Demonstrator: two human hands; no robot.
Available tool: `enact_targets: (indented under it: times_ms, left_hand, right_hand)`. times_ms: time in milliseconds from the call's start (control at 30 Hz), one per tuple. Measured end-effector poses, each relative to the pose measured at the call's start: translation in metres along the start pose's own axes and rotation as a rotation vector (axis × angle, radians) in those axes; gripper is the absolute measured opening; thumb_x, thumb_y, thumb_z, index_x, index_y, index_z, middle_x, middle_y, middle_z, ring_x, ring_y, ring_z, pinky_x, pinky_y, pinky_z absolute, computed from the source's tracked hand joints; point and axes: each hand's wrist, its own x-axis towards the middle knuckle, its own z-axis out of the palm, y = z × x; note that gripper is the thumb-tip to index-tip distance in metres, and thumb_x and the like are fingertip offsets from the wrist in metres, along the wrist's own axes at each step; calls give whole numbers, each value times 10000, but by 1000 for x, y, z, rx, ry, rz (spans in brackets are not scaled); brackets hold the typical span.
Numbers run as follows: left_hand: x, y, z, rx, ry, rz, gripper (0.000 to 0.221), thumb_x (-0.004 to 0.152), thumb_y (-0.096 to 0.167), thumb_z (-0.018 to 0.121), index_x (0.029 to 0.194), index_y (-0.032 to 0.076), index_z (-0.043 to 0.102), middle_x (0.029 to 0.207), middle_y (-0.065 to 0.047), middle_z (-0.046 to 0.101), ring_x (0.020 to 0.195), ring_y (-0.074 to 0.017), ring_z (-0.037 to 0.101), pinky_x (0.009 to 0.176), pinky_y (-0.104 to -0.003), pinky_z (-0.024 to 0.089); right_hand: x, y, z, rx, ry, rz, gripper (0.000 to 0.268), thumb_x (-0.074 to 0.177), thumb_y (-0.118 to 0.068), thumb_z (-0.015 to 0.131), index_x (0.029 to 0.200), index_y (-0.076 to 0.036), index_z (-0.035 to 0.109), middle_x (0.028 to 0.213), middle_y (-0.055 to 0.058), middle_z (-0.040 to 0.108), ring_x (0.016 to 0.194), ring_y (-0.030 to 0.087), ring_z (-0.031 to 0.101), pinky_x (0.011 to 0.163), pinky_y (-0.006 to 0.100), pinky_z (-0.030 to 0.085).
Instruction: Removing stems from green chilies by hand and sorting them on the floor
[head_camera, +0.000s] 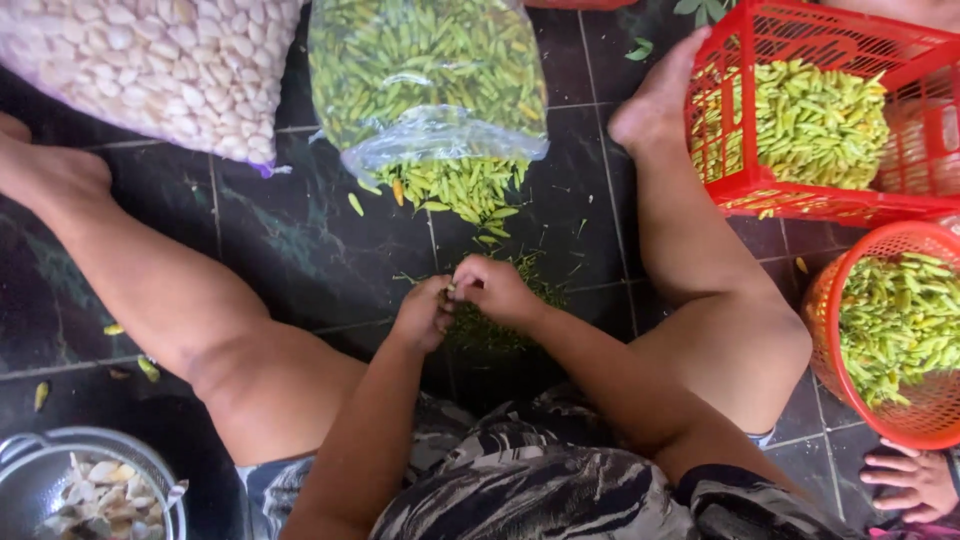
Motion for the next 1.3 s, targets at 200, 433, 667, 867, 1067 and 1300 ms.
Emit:
enact_targets:
  times_ms: [200,433,667,867,1067,1300]
  left_hand:
    - [17,6,-22,-388,-144,-26,77,860,232,677,873,184,618,757,11,584,631,-120,553,413,-158,249]
    - [12,13,-13,-346,-85,19,191,826,220,703,998,147,661,847,-54,723,636,-176,638,427,-184,291]
    - [7,9,-10,-55,-46,123,500,954,339,758,1317,8,663,927,-111,660,726,-216,598,488,-293,374]
    - [20,-2,6,102,70,198,368,968,388,747,1104,49,706,755,-63,581,557,-173,505,406,-244,325]
    - [23,-15,1,51,-133,310,479,958,339,784,1259,-13,662,768,-99,568,597,-175,517,481,-288,369]
    - [-3,-2,12,34,-122,552,204,859,58,844,969,6,681,723,-166,747,639,-132,626,614,-229,414]
  right_hand:
    - [41,20,-26,-157,-65,-507,188,914,54,647,1061,-50,700,874,164,778,878,368,745,827,481,572]
    - [104,63,-31,-732,201,-13,353,1029,-334,669,1136,2,675,1212,184,561,1155,458,611,802,537,626]
    - [99,54,-26,-747,227,-14,241,993,-259,674,960,-27,729,1044,160,604,1014,394,638,764,512,607]
    - [40,30,-12,-552,15,-126,377,1084,-372,486,915,-110,698,842,118,672,812,374,677,758,592,533]
    - [20,49,2,90,-143,76,284,1104,-277,538,1020,-80,726,928,145,724,885,337,703,773,474,547]
    - [0,13,-11,178,-173,106,317,1104,-283,572,1106,1,712,995,185,728,953,372,707,805,524,562]
